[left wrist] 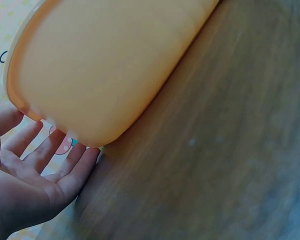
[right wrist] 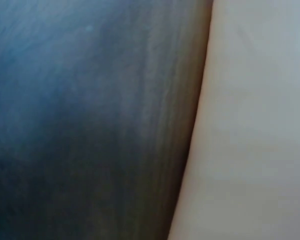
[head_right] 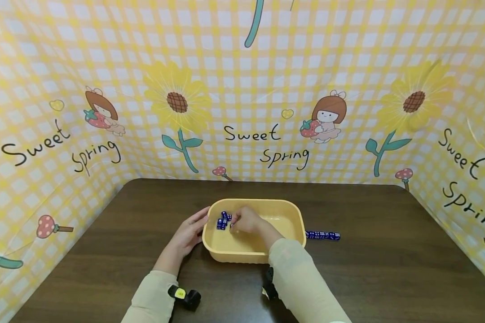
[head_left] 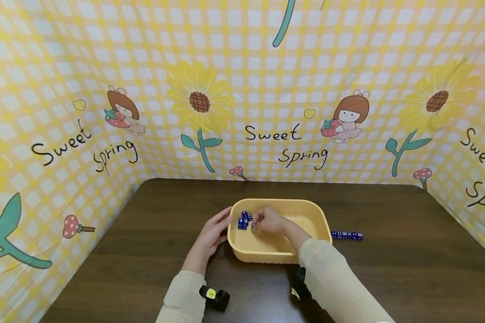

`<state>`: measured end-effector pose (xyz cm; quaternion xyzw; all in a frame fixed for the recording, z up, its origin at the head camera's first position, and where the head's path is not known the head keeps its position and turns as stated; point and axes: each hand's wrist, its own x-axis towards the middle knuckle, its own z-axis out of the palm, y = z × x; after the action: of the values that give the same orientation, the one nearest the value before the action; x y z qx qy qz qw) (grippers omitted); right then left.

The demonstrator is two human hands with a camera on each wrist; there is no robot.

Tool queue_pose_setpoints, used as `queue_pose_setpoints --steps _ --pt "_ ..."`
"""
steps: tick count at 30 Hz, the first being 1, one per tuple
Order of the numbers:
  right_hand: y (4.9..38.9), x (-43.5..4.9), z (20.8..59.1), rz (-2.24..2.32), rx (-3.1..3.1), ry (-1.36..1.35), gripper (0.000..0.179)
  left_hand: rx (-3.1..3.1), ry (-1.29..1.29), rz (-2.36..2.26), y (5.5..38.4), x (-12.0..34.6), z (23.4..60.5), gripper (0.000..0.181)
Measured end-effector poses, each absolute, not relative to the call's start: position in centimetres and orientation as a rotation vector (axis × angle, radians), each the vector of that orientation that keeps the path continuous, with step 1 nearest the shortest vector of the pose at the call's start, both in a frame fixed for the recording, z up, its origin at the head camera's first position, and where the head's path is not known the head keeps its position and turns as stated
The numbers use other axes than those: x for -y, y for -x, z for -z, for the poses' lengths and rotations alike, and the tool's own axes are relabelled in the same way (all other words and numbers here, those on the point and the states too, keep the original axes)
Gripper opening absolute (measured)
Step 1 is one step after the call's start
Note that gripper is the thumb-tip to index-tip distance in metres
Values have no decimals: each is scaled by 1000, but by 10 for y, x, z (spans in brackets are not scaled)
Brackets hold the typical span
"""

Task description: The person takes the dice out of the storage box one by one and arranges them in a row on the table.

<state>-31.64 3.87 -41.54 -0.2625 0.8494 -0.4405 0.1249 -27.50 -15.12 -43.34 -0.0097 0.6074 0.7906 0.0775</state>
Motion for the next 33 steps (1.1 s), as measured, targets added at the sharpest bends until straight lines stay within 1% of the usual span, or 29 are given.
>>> queue_pose_setpoints --steps 6,17,33 --pt "318 -39 409 1382 -2412 705 11 -1820 23 -2361 275 151 434 43" --pt "317 -48 394 1466 -2405 716 14 -1833 23 -2348 276 151 433 43" --pt "322 -101 367 1545 -2462 658 12 -1822 24 -2367 275 151 433 43"
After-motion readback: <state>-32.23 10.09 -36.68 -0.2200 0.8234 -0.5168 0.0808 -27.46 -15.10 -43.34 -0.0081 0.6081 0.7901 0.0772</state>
